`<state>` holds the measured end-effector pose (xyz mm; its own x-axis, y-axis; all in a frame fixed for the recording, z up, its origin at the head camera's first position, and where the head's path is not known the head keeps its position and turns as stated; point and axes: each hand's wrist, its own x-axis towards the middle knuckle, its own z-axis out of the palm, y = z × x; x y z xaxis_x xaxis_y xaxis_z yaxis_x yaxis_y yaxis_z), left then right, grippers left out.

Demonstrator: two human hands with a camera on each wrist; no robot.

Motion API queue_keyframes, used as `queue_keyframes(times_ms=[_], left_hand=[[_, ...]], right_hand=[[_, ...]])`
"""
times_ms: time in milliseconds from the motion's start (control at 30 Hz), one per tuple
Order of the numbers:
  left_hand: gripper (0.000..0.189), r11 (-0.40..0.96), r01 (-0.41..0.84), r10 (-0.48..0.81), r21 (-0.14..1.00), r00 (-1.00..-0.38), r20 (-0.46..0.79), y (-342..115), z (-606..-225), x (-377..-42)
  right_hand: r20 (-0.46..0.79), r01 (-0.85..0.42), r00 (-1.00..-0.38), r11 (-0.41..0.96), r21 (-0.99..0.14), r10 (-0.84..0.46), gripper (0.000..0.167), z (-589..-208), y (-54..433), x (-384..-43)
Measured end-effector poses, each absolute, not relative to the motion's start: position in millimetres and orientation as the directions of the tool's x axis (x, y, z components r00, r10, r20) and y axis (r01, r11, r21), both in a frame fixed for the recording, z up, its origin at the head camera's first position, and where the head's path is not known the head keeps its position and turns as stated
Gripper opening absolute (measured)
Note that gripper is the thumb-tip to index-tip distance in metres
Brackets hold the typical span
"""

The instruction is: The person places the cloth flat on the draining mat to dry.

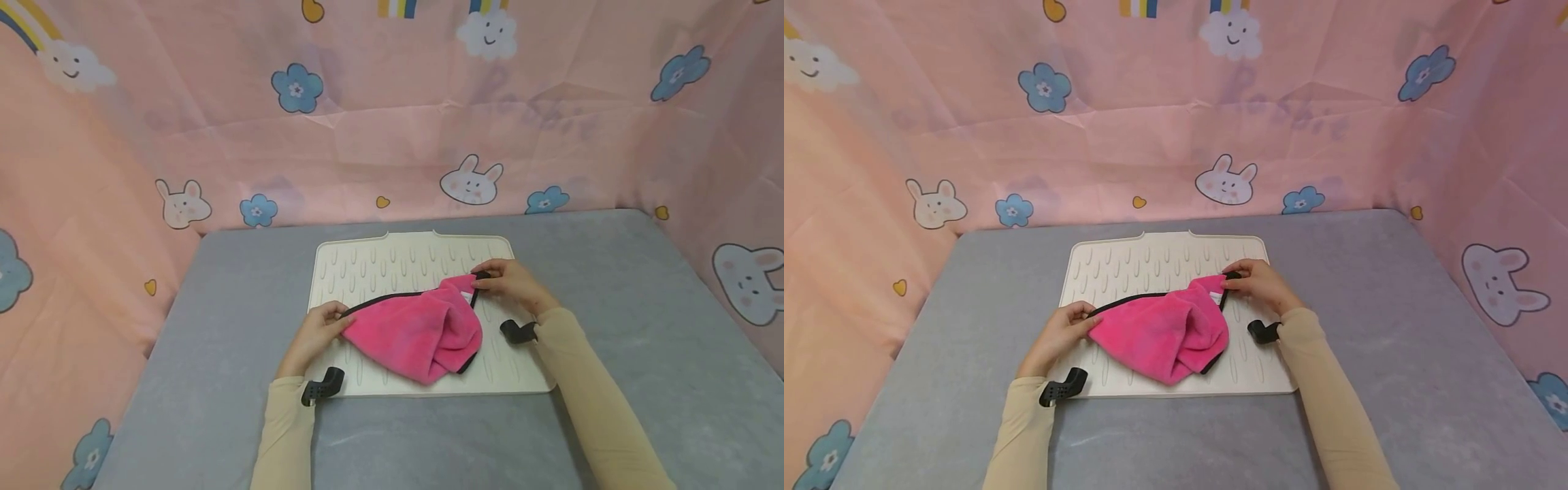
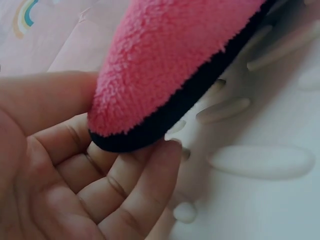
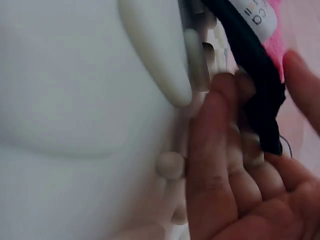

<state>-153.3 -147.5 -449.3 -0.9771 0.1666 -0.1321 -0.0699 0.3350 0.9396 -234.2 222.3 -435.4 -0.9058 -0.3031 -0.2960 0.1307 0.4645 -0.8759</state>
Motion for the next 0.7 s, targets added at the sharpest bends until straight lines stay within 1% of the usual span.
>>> queue_keyframes(times_ms=[100,167,333,433,567,700], left_hand=[[0.014,0.317,-0.095,0.139,0.944,-0.979,-0.146,-147,-450,-154],[0.015,0.306,-0.11,0.123,0.946,-0.98,-0.154,-147,-451,-155],[0.015,0.264,-0.127,0.093,0.956,-0.983,-0.156,-146,-454,-158],[0.015,0.239,-0.134,0.075,0.962,-0.985,-0.155,-146,-454,-161],[0.015,0.244,-0.112,0.091,0.963,-0.986,-0.137,-147,-448,-172],[0.016,0.278,-0.084,0.126,0.957,-0.984,-0.123,-151,-435,-189]], right_hand=[[-0.291,0.105,-0.89,0.462,-0.88,-0.352,0.044,-435,221,-234],[-0.289,0.109,-0.883,0.438,-0.893,-0.37,0.041,-436,221,-233],[-0.278,0.176,-0.906,0.313,-0.933,-0.321,0.033,-438,224,-233],[-0.255,0.181,-0.924,0.264,-0.947,-0.283,0.031,-436,226,-235],[-0.226,0.161,-0.946,0.268,-0.95,-0.233,0.031,-433,227,-239],[-0.221,0.17,-0.957,0.257,-0.951,-0.188,0.032,-430,228,-241]])
